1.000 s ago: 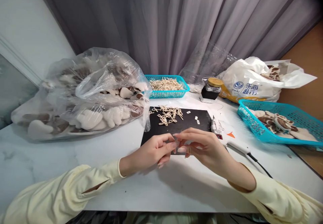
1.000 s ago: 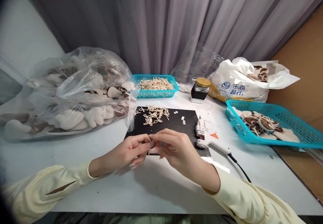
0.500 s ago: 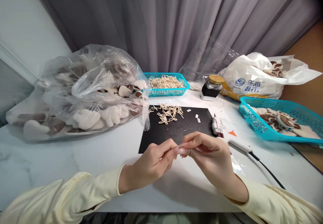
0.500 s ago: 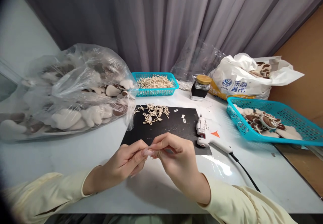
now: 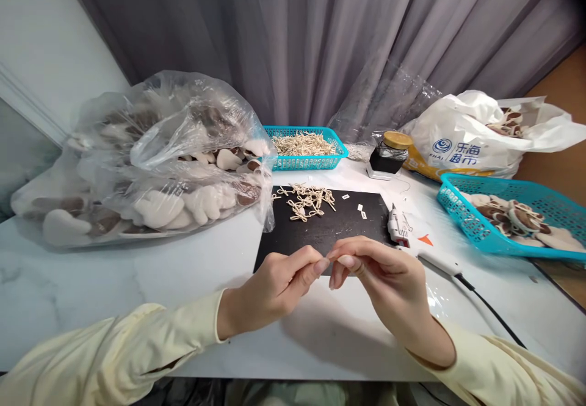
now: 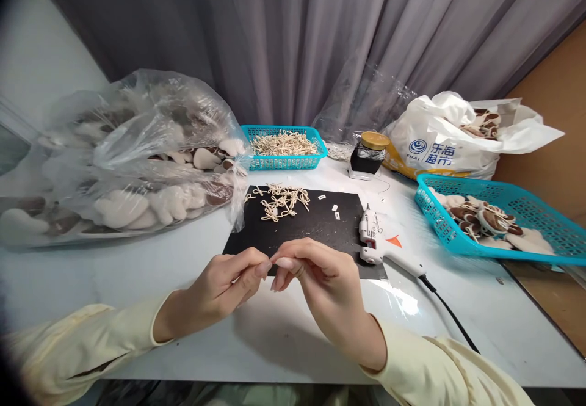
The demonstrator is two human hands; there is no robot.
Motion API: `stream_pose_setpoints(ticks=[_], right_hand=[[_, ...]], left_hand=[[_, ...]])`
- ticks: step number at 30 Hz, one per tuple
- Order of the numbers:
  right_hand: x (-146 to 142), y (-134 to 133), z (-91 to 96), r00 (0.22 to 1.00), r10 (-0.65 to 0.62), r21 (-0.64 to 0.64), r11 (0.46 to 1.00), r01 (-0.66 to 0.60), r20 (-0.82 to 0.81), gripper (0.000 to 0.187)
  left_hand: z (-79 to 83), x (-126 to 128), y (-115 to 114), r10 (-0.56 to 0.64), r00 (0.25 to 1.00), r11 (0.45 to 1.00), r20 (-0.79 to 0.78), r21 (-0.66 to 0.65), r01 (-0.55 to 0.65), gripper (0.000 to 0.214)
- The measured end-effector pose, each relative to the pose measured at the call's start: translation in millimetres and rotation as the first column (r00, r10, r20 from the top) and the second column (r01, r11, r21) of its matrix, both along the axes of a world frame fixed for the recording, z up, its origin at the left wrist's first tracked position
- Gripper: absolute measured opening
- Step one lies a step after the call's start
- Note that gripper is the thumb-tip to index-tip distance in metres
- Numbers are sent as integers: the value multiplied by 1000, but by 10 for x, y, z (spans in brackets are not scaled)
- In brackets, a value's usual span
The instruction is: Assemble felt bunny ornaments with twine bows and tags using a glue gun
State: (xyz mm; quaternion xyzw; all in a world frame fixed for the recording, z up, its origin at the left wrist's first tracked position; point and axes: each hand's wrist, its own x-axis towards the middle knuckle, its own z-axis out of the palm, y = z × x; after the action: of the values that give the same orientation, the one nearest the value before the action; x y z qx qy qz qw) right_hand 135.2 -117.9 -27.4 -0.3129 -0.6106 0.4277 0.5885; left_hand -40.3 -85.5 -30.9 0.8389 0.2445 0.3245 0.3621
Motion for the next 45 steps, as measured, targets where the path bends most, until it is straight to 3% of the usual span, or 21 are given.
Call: stream_pose_setpoints(ticks=[5, 10, 17, 22, 29, 36, 41, 45], right_hand=[[-10, 45, 9, 994, 87, -165, 981, -97, -66, 1], [47, 101, 24, 987, 145, -323, 933, -157, -62, 13], [151, 223, 48, 974, 225, -483, 849, -211, -31, 20], [161, 231, 44, 976, 219, -457, 867, -199, -8, 21], [106, 170, -28, 946, 217, -282, 948, -146, 241, 20], [191, 207, -34, 856, 396, -389, 884, -257, 333, 21], [140, 188, -37, 834, 278, -268, 950, -163, 477, 17], [70, 194, -78, 851, 156, -187, 980, -69, 502, 19]], left_hand=[[-20, -13, 23, 23, 998, 989, -52, 144, -15, 14], [-36, -30, 67, 10, 993, 958, -119, 284, 24, 16], [-58, -57, 123, 29, 968, 949, -250, 311, 52, 20], [-49, -77, 120, 63, 966, 946, -252, 322, 22, 21], [4, -44, 100, 30, 954, 982, -299, 186, 27, 21], [48, -53, 86, -57, 936, 996, -347, 42, 77, 22], [56, -48, 69, -64, 935, 997, -350, -63, 44, 22], [88, -40, 80, -37, 945, 991, -326, -131, -7, 23]])
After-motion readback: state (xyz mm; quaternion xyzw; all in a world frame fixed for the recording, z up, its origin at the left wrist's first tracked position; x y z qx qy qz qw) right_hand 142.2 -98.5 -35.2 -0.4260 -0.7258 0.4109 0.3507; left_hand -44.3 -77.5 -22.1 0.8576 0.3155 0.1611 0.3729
